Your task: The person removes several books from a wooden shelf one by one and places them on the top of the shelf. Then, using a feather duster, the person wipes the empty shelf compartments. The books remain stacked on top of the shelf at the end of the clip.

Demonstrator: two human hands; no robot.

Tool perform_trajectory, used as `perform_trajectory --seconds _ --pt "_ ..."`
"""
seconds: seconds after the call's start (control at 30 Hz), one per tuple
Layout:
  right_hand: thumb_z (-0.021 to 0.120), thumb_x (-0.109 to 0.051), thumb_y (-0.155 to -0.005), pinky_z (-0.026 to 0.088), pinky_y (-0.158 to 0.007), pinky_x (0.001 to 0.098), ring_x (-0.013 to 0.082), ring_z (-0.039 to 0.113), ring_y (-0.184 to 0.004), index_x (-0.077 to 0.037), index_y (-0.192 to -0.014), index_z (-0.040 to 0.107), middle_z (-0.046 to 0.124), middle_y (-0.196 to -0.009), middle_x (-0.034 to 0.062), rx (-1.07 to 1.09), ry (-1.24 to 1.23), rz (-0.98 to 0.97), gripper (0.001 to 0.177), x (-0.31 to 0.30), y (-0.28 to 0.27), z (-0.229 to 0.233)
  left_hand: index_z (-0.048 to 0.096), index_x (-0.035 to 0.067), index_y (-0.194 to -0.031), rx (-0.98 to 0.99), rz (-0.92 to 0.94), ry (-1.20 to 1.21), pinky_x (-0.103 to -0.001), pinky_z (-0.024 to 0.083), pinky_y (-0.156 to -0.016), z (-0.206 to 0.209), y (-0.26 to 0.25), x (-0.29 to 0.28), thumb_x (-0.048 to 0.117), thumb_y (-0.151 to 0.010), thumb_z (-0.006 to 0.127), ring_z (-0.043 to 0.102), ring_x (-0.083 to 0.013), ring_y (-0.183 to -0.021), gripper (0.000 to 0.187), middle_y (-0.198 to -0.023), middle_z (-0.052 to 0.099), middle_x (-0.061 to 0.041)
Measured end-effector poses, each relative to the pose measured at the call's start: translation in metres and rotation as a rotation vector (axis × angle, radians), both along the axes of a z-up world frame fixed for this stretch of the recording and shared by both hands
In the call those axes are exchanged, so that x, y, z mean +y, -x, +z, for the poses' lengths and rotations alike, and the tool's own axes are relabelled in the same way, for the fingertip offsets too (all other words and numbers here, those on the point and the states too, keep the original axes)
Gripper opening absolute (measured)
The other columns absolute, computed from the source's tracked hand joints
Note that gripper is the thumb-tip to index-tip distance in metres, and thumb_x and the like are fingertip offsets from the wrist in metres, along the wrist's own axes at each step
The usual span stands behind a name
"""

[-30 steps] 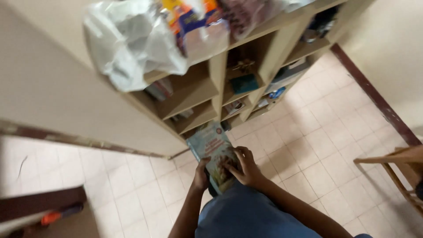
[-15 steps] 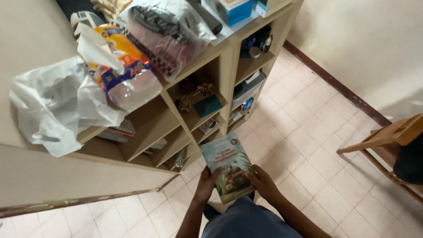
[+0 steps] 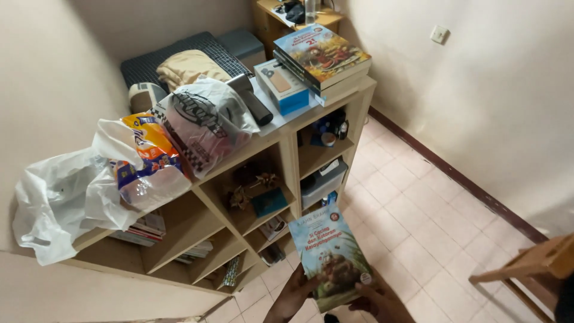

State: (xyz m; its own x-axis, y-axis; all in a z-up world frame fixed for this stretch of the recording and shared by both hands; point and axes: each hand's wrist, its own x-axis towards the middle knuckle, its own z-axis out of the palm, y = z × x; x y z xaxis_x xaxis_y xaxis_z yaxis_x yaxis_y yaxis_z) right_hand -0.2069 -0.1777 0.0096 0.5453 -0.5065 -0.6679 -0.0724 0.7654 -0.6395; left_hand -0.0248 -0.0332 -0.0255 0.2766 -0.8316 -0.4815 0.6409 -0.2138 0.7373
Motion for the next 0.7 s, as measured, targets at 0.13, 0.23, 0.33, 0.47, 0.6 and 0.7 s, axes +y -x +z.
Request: perform_trajectory --seconds 0.13,0.23,0.33,0.47,0.6,0.7 --pt "0.071 0.004 -0.078 0.059 -0.051 0.0476 0.0386 0.069 -0.082 0.001 -0.138 0.062 0.072 -0.110 0.0253 -0.252 0.172 0.087 0.061 -0.077 0.017 -0.048 0.034 0.012 -0.159 -0.080 0.063 0.374 -0.043 0.043 -0.114 -0.023 0.013 -0.020 0.021 -0.100 0.066 0.052 -0.0239 -0.137 0.067 -0.156 0.051 -0.008" --pt "0.068 0.006 -0.076 0.056 -0.043 0.0462 0.0379 0.064 -0.076 0.007 -0.134 0.060 0.063 -0.095 0.0219 -0.373 0.356 0.038 0.059 -0.127 0.010 -0.021 0.047 0.010 -0.130 -0.256 -0.034 0.362 -0.030 0.050 -0.073 0.020 0.020 -0.023 0.032 -0.104 0.059 0.070 -0.0216 -0.085 0.037 -0.099 0.071 -0.013" --pt "0.060 0.000 -0.070 0.055 -0.051 0.0413 0.0376 0.066 -0.075 0.021 -0.087 0.064 0.068 -0.091 0.0335 -0.476 0.541 0.104 0.028 -0.182 -0.013 0.019 0.057 0.013 -0.128 -0.309 -0.114 0.138 -0.029 0.050 -0.079 0.036 0.022 -0.018 0.038 -0.102 0.057 0.066 -0.0160 -0.091 0.037 -0.109 0.075 -0.008" --pt "0.074 -0.024 -0.095 0.060 -0.056 0.0325 0.0296 0.070 -0.100 -0.003 -0.134 0.058 0.069 -0.119 0.0155 -1.036 0.559 0.165 0.047 -0.186 -0.079 0.176 0.061 0.017 -0.122 -0.420 -0.190 -0.144 -0.030 0.052 -0.078 0.003 0.020 -0.006 0.045 -0.100 0.057 0.070 -0.0146 -0.093 0.036 -0.109 0.077 -0.004" --pt "0.079 -0.026 -0.088 0.053 -0.068 0.0251 0.0201 0.070 -0.108 -0.012 -0.137 0.062 0.072 -0.125 0.0066 -0.927 0.493 0.128 0.054 -0.220 -0.148 0.234 0.062 0.016 -0.121 -0.400 -0.142 -0.275 -0.030 0.053 -0.084 -0.008 0.018 0.006 0.039 -0.101 0.059 0.072 -0.0156 -0.096 0.031 -0.108 0.078 -0.005" --pt "0.087 -0.025 -0.075 0.064 -0.074 0.0256 0.0228 0.066 -0.110 -0.010 -0.138 0.050 0.063 -0.121 0.0095 -0.813 0.504 0.121 0.075 -0.238 -0.197 0.265 0.064 0.014 -0.115 -0.422 0.016 -0.202 -0.028 0.056 -0.079 -0.063 0.016 0.013 0.033 -0.099 0.065 0.074 -0.0180 -0.088 0.025 -0.100 0.080 -0.008"
